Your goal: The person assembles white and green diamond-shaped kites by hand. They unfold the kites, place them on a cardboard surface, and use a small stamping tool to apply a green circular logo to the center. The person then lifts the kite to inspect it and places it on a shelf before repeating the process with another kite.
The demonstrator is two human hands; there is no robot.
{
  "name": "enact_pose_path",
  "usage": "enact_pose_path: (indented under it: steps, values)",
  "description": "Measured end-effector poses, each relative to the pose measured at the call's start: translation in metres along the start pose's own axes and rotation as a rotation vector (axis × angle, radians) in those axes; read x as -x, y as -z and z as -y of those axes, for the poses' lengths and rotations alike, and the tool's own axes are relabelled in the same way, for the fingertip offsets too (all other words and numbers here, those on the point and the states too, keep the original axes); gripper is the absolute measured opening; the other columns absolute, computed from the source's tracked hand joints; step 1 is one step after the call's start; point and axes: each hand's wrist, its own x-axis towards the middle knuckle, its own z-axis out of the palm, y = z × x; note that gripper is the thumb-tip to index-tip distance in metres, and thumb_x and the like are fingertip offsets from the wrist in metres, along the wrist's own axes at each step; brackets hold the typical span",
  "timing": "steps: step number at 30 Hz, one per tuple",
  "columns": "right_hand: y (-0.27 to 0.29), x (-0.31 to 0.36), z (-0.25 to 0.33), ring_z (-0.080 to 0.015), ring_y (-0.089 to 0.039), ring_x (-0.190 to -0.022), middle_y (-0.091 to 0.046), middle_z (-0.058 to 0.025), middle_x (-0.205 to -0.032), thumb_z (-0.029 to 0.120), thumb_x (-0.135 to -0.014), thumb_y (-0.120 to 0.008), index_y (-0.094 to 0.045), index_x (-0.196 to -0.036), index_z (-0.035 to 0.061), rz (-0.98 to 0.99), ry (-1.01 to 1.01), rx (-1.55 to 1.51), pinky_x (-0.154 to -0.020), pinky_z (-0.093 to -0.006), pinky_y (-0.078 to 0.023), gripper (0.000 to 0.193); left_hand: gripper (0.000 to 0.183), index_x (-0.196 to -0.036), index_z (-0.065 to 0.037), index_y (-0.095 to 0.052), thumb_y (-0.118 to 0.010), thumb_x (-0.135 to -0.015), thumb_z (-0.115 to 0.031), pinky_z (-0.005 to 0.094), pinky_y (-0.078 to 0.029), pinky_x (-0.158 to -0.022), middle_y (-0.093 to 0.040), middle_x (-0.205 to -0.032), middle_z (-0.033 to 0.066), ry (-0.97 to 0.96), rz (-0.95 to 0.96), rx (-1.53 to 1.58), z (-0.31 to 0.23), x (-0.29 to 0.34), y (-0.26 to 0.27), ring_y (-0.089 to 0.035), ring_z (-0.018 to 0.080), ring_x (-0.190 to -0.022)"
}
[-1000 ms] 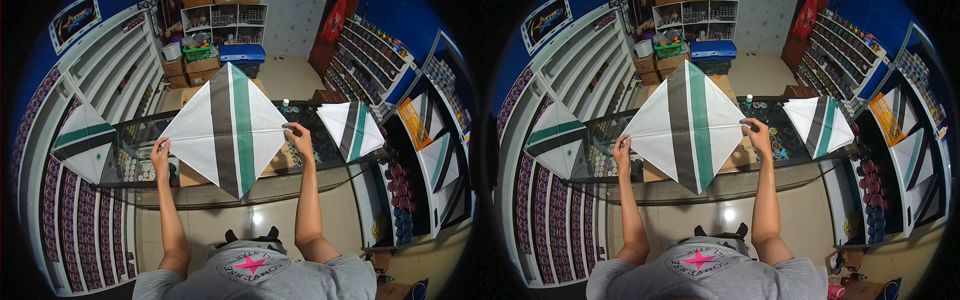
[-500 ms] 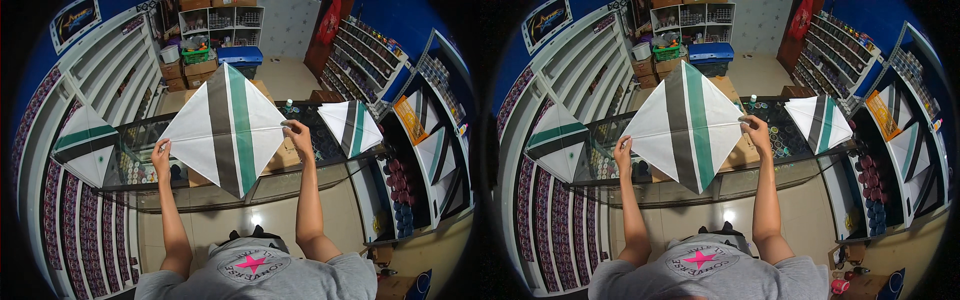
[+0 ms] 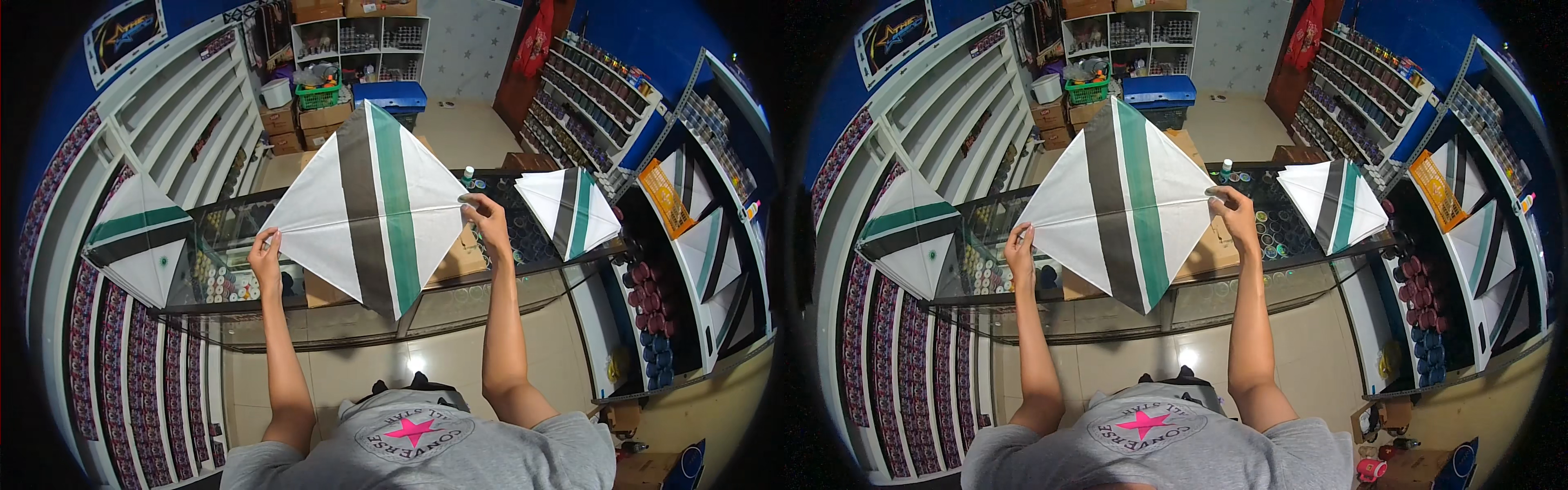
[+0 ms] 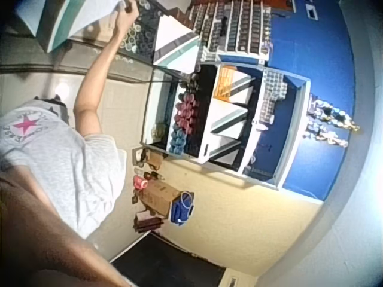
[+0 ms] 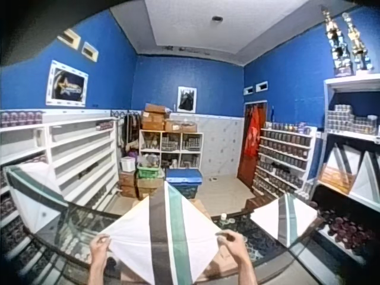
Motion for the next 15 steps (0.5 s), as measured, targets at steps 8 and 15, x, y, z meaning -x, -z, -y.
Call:
enact_pose_path:
  steps: [8,15]
  values:
    - [-0.007,0.001,-0.005,-0.0073,-0.052,-0.074,-0.064,0.0012,-0.088,0.005,-0.081,-0.067,-0.067,-0.106,0.005,-0.03,-0.039,-0.067,-0.067,-0.0229,-0.043,0.024,0.017,-0.103,-0.002,-0.064,-0.067,-0.087,-0.006,0.02,-0.042,-0.069,-0.059,-0.1,0.0008,-0.039,-0.028,0.086,0.001,0.0,-0.009,-0.053,0.0058,-0.083]
    - [-0.015,0.005,-0.02,-0.0089,-0.057,-0.086,-0.065,-0.0018,-0.106,0.005,-0.082,-0.066,-0.063,-0.111,0.0042,-0.003,-0.097,-0.281,-0.071,-0.0239,-0.044,0.028,0.018,-0.105,-0.003,-0.064,-0.066,-0.088,-0.006,0.0172,-0.037,-0.058,-0.059,-0.093,-0.0024,-0.059,-0.065,0.155,0.011,0.003,-0.019,-0.049,0.0016,-0.07]
